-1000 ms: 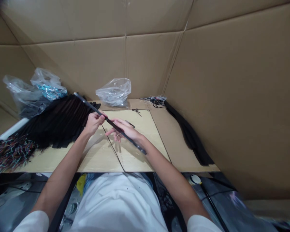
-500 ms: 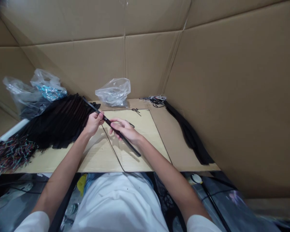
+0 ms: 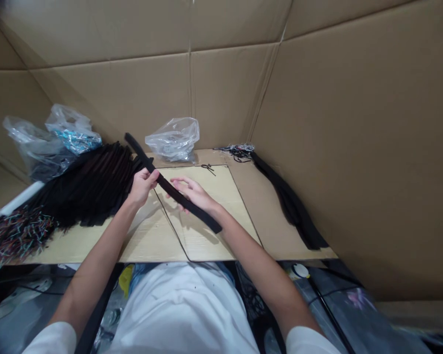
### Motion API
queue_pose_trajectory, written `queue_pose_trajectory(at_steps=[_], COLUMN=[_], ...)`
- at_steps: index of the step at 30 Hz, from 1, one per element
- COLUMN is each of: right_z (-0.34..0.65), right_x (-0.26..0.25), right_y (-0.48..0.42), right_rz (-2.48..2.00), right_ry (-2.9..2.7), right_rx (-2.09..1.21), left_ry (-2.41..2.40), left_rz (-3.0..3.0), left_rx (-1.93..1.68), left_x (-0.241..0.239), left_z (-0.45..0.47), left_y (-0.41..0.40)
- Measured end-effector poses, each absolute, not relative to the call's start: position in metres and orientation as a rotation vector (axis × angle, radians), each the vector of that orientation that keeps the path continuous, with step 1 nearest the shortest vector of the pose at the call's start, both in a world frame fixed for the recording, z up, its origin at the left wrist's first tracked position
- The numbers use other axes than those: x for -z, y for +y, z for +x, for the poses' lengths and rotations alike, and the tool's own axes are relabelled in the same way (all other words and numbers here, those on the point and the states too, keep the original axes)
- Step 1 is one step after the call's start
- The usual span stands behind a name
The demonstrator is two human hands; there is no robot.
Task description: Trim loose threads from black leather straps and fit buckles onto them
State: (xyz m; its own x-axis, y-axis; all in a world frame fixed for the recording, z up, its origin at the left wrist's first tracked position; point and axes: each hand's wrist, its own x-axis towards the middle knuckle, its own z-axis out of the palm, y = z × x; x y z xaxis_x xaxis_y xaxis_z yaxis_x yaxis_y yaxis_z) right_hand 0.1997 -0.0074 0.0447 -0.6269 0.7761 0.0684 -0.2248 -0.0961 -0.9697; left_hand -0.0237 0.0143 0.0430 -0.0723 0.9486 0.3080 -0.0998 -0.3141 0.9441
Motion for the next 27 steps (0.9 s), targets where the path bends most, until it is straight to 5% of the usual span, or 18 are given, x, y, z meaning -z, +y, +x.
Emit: queue_pose_trajectory(at_steps=[27], right_z=[0.194], right_x=[-0.044], right_y=[-0.014], right_rz=[-0.498], right_ry=[-1.417], right_rx=[-1.817], left_ry=[0.903], left_rz=[1.388], left_rx=[-1.440], left_x=[-0.049], left_z=[-0.025], left_y=[0.010])
